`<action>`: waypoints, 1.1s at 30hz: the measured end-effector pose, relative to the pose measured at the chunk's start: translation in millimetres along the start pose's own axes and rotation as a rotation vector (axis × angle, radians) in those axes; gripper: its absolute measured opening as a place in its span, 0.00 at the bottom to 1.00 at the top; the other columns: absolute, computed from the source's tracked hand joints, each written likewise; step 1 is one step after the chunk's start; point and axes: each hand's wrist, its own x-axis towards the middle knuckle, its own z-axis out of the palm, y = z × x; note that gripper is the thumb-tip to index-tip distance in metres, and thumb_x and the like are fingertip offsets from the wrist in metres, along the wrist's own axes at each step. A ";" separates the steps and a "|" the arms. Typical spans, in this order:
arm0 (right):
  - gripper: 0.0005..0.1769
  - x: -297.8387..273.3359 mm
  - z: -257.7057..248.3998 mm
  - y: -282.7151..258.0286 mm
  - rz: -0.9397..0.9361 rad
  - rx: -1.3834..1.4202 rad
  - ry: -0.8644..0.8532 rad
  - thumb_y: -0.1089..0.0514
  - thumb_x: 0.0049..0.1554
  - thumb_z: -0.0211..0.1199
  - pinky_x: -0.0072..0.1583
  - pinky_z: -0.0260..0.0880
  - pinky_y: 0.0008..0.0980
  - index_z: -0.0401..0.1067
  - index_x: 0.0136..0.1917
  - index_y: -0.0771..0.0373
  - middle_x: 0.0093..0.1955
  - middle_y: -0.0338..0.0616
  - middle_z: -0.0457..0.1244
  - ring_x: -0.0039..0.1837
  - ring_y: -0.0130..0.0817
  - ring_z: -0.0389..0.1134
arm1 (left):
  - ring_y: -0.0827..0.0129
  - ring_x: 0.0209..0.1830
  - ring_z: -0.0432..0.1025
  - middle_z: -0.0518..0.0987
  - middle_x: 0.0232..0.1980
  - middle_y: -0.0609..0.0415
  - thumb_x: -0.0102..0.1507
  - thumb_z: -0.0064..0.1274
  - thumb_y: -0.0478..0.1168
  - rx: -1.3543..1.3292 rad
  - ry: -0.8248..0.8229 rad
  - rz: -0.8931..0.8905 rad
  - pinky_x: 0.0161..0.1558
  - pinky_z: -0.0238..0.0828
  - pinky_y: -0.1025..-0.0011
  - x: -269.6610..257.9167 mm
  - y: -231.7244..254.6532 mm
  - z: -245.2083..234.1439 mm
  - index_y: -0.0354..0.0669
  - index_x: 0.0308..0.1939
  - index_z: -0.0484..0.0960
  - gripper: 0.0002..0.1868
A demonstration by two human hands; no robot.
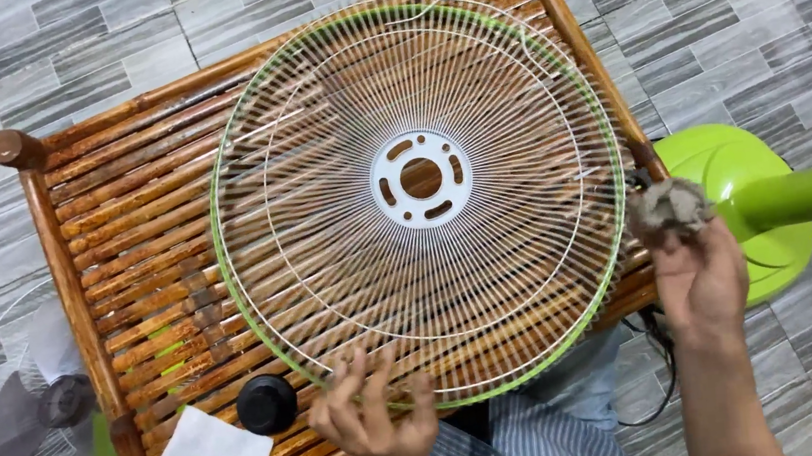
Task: Cleaning a circular fan grill using a cloth on a low bamboo table.
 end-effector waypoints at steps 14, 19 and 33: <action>0.14 -9.8 86.0 -4.4 -1.135 -1.005 -0.767 0.68 0.51 0.70 0.53 0.79 0.30 0.74 0.52 0.71 0.53 0.54 0.72 0.53 0.41 0.76 | 0.73 0.53 0.74 0.81 0.51 0.67 0.62 0.57 0.50 -0.187 -0.014 0.334 0.62 0.60 0.64 -36.5 41.7 6.2 0.59 0.46 0.85 0.10; 0.18 -9.6 112.0 17.2 -1.257 -1.242 -1.033 0.66 0.57 0.66 0.65 0.75 0.31 0.72 0.61 0.67 0.62 0.49 0.69 0.66 0.42 0.70 | 0.73 0.56 0.73 0.81 0.53 0.67 0.61 0.58 0.49 -0.169 0.007 0.364 0.63 0.60 0.65 -39.6 38.5 9.8 0.60 0.46 0.85 0.11; 0.38 -63.2 67.1 11.6 -1.032 -1.154 -1.343 0.50 0.53 0.52 0.80 0.45 0.48 0.60 0.72 0.73 0.76 0.62 0.55 0.79 0.50 0.54 | 0.78 0.52 0.73 0.81 0.48 0.71 0.59 0.61 0.50 -0.149 0.040 0.318 0.59 0.59 0.69 -32.5 44.1 10.7 0.59 0.39 0.86 0.07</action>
